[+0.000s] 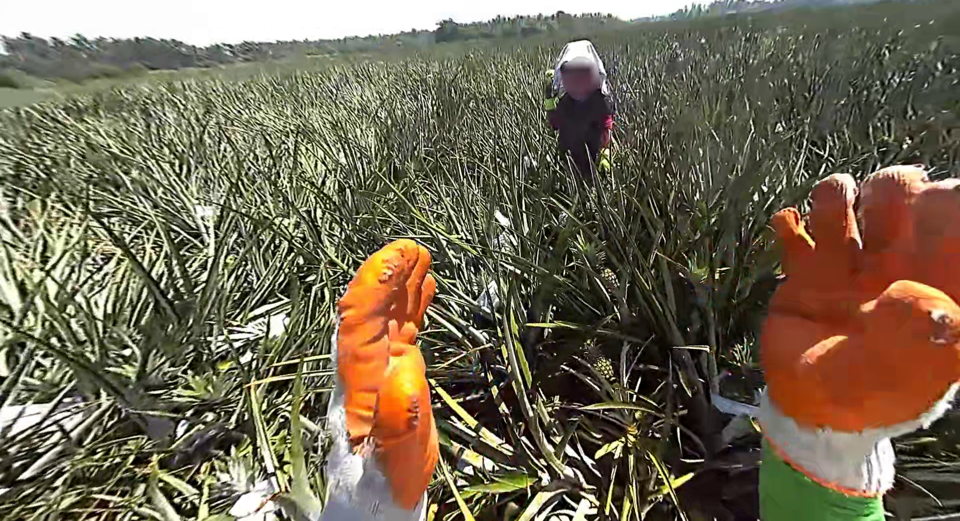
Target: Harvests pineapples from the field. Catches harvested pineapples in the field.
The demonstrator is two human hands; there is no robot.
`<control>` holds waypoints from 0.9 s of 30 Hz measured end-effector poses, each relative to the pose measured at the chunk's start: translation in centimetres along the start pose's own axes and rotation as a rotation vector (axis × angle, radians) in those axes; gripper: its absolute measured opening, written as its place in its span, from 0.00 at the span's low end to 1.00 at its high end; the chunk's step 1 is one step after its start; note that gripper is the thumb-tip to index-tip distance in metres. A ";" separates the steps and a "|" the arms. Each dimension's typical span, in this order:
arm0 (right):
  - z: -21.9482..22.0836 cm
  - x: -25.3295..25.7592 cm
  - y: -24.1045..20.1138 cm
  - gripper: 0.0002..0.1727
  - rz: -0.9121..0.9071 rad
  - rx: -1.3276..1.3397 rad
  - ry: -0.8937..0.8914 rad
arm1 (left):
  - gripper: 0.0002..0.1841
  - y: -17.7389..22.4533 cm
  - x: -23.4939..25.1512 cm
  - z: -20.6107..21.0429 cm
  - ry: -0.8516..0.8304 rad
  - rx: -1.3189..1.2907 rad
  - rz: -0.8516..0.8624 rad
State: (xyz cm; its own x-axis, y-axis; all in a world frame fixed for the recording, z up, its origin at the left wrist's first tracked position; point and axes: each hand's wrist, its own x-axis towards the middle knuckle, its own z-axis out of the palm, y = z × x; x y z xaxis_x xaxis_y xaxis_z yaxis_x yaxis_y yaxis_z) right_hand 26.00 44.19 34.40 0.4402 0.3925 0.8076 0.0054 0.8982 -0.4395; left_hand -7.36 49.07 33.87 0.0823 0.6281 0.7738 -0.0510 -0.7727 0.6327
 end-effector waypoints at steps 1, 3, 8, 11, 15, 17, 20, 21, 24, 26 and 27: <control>0.2 0.2 -0.2 0.34 -0.021 0.007 -0.007 | 0.36 0.0 0.5 0.3 -0.004 -0.009 0.024; 0.3 0.3 -0.5 0.35 -0.064 0.042 -0.038 | 0.40 0.3 1.2 0.9 -0.026 -0.028 0.057; 0.9 0.4 -1.8 0.38 -0.160 0.095 -0.076 | 0.42 1.3 1.6 2.0 -0.072 -0.017 0.118; 0.6 0.0 -2.1 0.38 -0.213 0.065 -0.097 | 0.41 2.1 0.9 2.8 -0.051 0.061 0.177; 0.3 -1.0 -1.6 0.36 -0.210 -0.004 -0.141 | 0.43 3.3 -0.3 4.7 0.104 0.065 0.158; 0.4 -1.6 -1.3 0.34 -0.154 0.060 -0.135 | 0.40 2.5 -1.3 3.2 -0.011 0.075 0.188; 0.0 -2.7 -0.9 0.32 -0.078 0.078 -0.117 | 0.37 1.7 -2.8 2.6 -0.109 0.036 0.143; -0.3 -3.3 -0.8 0.32 -0.030 0.056 -0.116 | 0.37 1.5 -3.8 2.9 -0.154 -0.032 0.077; -0.9 -6.6 0.3 0.30 0.206 -0.033 -0.203 | 0.34 0.4 -7.9 3.9 -0.413 -0.065 -0.161; -1.1 -8.9 0.9 0.28 0.327 -0.110 -0.370 | 0.29 -0.7 -10.6 4.7 -0.640 0.183 -0.241; -1.3 -10.0 1.2 0.27 0.381 -0.135 -0.427 | 0.28 -1.3 -11.8 4.9 -0.758 0.297 -0.269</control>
State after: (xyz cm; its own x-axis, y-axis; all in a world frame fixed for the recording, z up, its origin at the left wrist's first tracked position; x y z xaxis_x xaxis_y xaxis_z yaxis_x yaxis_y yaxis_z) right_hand 22.75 41.08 25.35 0.0331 0.7525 0.6577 0.0441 0.6564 -0.7532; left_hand -3.38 42.26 23.77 0.7029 0.6442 0.3016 0.3198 -0.6649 0.6750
